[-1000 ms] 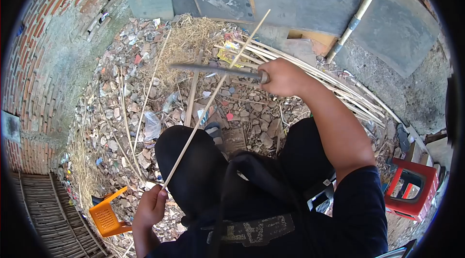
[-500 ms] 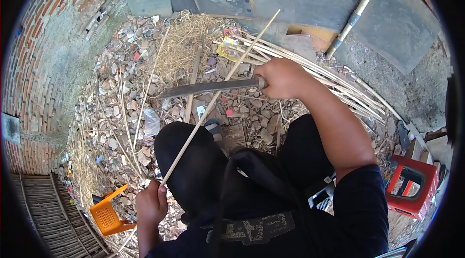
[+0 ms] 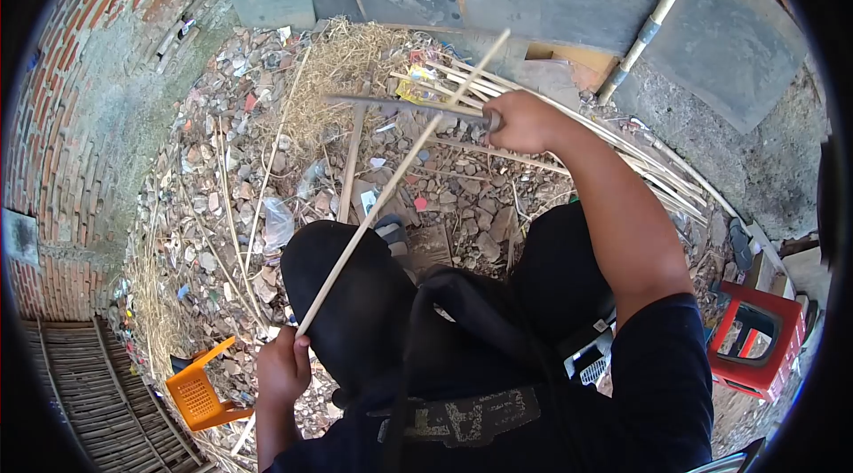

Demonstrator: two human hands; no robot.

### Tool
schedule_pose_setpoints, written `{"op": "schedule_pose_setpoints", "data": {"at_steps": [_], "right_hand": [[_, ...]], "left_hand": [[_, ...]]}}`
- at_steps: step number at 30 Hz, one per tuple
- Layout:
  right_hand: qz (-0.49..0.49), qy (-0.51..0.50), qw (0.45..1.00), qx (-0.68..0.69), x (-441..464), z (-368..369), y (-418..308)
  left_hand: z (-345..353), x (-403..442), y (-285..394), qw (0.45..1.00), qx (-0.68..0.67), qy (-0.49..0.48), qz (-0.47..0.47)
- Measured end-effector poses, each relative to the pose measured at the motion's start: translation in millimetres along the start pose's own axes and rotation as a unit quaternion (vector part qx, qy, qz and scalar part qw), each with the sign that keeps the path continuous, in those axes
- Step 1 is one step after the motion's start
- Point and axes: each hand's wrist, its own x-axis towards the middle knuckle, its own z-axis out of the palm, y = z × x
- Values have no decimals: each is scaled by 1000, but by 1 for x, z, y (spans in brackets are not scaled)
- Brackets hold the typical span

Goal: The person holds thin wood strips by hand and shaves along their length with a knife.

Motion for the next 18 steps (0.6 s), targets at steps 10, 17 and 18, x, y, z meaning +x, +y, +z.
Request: {"op": "schedule_pose_setpoints", "data": {"at_steps": [10,17,18], "right_hand": [[9,11,1000,-6,-6,-10,-6],[5,54,998,31,-9,-11,-6],[-19,49,999,3,-12,-8,-16]], "left_hand": [[1,-3,1,1000,-27,-6,-7],[-4,2,7,1000,-24,-8,4],[-4,2,6,1000,-28,-7,8]]}}
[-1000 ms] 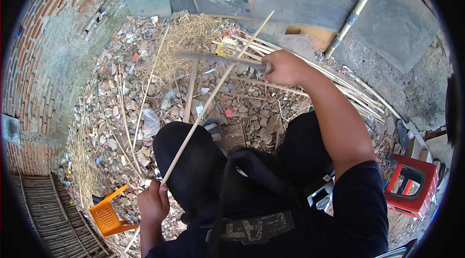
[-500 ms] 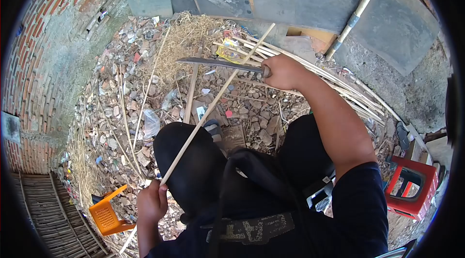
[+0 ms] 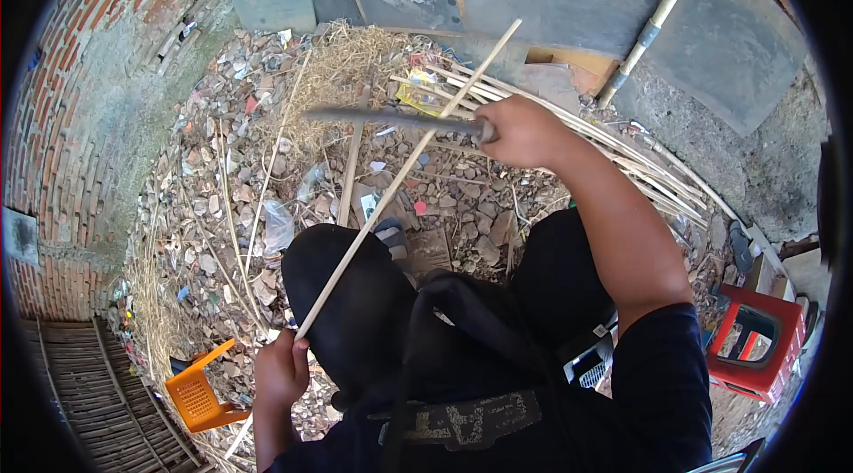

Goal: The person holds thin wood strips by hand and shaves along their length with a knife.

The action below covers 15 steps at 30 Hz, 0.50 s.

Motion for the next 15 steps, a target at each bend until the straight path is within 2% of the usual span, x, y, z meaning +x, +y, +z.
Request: {"op": "schedule_pose_setpoints", "data": {"at_steps": [2,3,5,7,11,14,15], "right_hand": [[-50,-7,997,-55,-2,3,-12],[-19,-60,998,-13,3,-1,-6],[42,-15,999,14,21,12,37],[97,26,995,2,24,4,49],[42,-11,999,15,11,3,31],[-28,1,999,-27,-4,1,-3],[-20,-23,999,-13,-3,-3,-1]], "left_hand": [[3,3,-3,1000,-8,5,11],[5,2,-5,1000,-8,4,8],[8,0,-10,1000,-12,8,1],[4,2,-9,1000,14,15,14],[-4,4,-3,1000,21,6,15],[3,6,-8,999,16,12,25],[7,4,-12,999,15,17,28]]}}
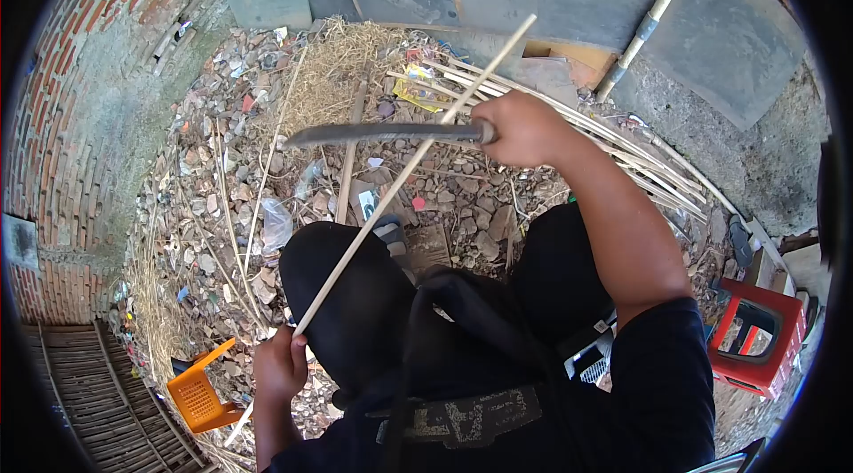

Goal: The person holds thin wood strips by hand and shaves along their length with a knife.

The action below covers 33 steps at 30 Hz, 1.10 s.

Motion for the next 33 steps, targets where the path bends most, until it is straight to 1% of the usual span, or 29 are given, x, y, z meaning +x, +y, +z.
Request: {"op": "schedule_pose_setpoints", "data": {"at_steps": [3,4,7,8,11,12,15,16,17,19,20,23,24,27,30,33], "right_hand": [[66,83,993,59,18,7,41],[97,55,991,73,22,2,48],[73,88,993,19,16,3,43],[39,72,996,37,13,6,37],[-24,-19,999,31,1,0,-5],[-55,-8,998,-2,2,4,-4],[-5,8,999,47,14,5,21],[30,-21,998,59,18,4,27],[32,-14,998,61,20,5,30],[38,-2,997,69,15,6,17],[33,22,998,58,10,4,11],[3,25,1000,-6,2,-4,-12],[9,-10,999,-51,-1,-10,-23],[-14,-13,995,-102,0,-12,-31],[90,39,995,24,24,1,21],[101,62,992,-39,21,-5,29]], "left_hand": [[13,-4,-6,999,-34,20,-3],[13,-5,-7,999,-20,27,6],[6,-5,-2,1000,4,18,4],[4,-5,1,1000,0,9,-5],[5,-2,3,1000,-6,6,-5],[7,-1,2,1000,-10,11,-2],[15,-6,-1,999,-16,36,1],[18,-6,0,999,-13,51,5],[19,-5,0,998,-10,66,11],[13,-6,2,999,-12,40,-3],[14,-9,2,999,-12,30,-13],[16,-8,5,999,-23,23,-21],[16,-7,5,999,-27,26,-20],[13,-5,4,1000,-8,23,-10],[22,-8,-2,999,-11,45,-12],[9,-7,2,999,21,34,-5]]}}
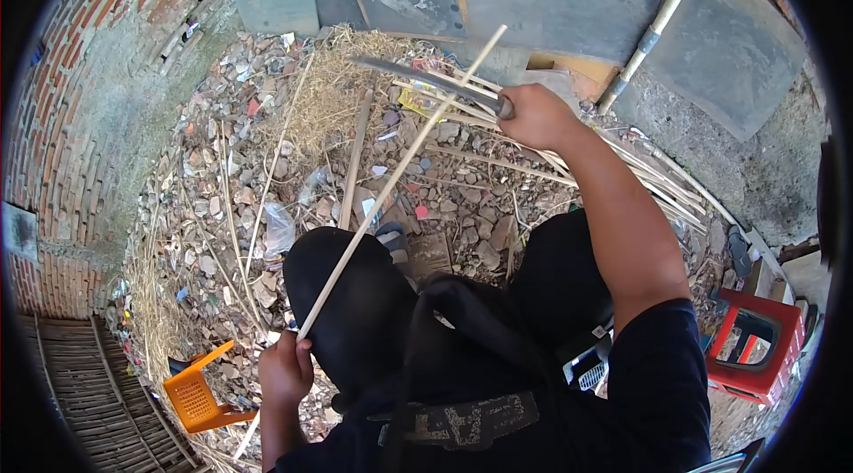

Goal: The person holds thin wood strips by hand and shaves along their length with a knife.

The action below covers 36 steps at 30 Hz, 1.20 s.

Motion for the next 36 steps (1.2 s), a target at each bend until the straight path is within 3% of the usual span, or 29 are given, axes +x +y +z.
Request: {"op": "schedule_pose_setpoints", "data": {"at_steps": [5,8,12,13,20,23,27,31,34,36], "right_hand": [[-113,-24,993,-23,-28,-1,-36],[-90,-39,995,-12,-20,2,-31],[26,-41,998,41,6,8,7],[-20,6,999,28,2,10,9],[-96,-58,994,-1,-24,-2,-34],[2,-75,994,85,-1,4,-1],[-1,-36,998,48,4,15,17],[-107,-48,993,19,-21,10,-23],[-106,-53,993,14,-18,2,-17],[-52,-21,997,56,-2,5,11]], "left_hand": [[-9,6,6,999,26,-22,-3],[-1,4,-2,1000,19,-6,4],[3,1,-10,999,29,12,12],[0,2,-8,999,33,8,11],[3,7,-10,999,24,7,21],[7,0,-13,999,22,21,24],[-4,3,-8,999,33,13,23],[-4,4,-8,999,34,3,34],[5,5,-15,999,21,11,34],[8,3,-15,999,6,18,31]]}}
